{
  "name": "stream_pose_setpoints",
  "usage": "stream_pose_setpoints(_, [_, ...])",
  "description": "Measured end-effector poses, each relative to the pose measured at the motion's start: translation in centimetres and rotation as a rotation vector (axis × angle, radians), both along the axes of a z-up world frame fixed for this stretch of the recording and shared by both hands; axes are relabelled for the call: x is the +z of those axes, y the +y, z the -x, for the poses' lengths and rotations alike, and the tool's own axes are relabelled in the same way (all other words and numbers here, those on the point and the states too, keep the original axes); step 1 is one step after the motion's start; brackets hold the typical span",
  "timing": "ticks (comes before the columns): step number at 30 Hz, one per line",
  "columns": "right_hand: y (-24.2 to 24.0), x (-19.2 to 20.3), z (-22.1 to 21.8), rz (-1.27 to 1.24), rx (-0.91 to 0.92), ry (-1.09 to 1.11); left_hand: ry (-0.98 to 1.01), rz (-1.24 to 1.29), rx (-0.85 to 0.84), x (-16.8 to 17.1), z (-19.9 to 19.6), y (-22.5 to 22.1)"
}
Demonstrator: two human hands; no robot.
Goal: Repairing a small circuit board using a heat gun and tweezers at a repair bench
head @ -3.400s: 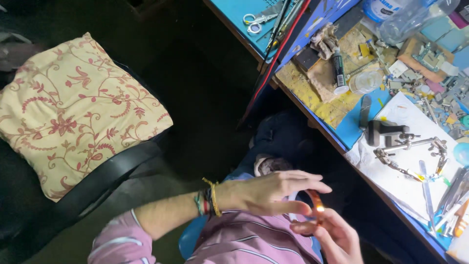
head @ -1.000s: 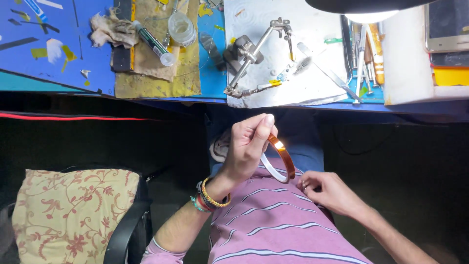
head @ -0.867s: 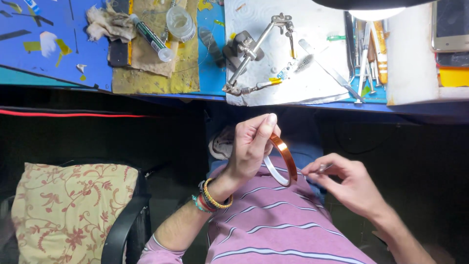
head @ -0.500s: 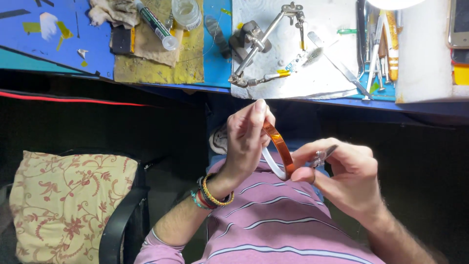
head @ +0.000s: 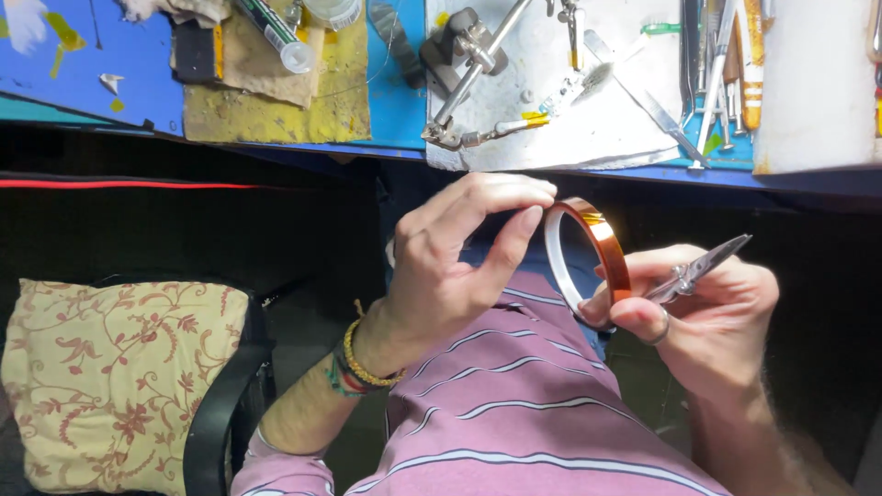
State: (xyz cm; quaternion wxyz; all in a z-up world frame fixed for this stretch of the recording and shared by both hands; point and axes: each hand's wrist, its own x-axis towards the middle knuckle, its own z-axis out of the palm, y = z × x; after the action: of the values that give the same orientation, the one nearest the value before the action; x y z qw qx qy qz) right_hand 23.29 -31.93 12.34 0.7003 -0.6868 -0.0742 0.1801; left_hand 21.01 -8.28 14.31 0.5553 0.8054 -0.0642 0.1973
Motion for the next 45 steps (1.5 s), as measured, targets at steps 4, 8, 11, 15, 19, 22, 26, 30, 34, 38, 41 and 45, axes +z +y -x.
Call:
stream_pose_setpoints(4, [0.5, 0.1, -0.2, 0.029, -0.018, -0.008, -0.024, -0.052, -0.058, 0.6, -0.7, 0.7])
stream_pose_setpoints(8, [0.5, 0.4, -0.3, 0.128, 0.005, -0.134, -0.005, -0.047, -0.073, 0.4, -0.8, 0.3])
stream_pose_setpoints(11, [1.1, 1.1, -0.8, 0.198, 0.086, -0.283, 0.002, -0.034, -0.107, 0.2, -0.9, 0.1])
stream_pose_setpoints(15, [1.0, 1.0, -1.1, 0.231, 0.122, -0.353, 0.007, -0.053, -0.185, -0.1, -1.0, 0.3])
stream_pose_setpoints(19, [1.0, 1.2, -1.2, 0.253, 0.145, -0.372, 0.012, -0.049, -0.200, 0.0, -1.2, 0.8])
stream_pose_setpoints(22, [1.1, 1.4, -1.3, 0.253, 0.159, -0.375, -0.001, -0.019, -0.294, 0.1, -1.4, 1.6])
stream_pose_setpoints(26, [1.1, 1.4, -1.3, 0.268, 0.165, -0.399, -0.058, -0.123, -0.325, 0.1, -1.8, 1.9])
stream_pose_setpoints(30, [0.8, 1.0, -1.0, 0.244, 0.153, -0.372, -0.176, -0.311, -0.278, 0.0, -1.9, 1.8])
stream_pose_setpoints(34, [0.6, 1.1, -1.0, 0.224, 0.153, -0.346, -0.286, -0.488, -0.219, -0.3, -2.1, 1.6])
stream_pose_setpoints(38, [1.3, 1.2, -0.8, 0.262, 0.161, -0.380, -0.261, -0.535, -0.234, -0.1, -2.3, 1.5])
stream_pose_setpoints(41, [1.5, 0.4, 0.3, 0.362, 0.121, -0.319, -0.226, -0.494, -0.267, -1.3, -2.0, 1.2])
stream_pose_setpoints(45, [1.9, -1.0, 2.9, 0.217, 0.090, 0.123, 0.143, -0.143, -0.392, -3.9, -0.6, 0.8])
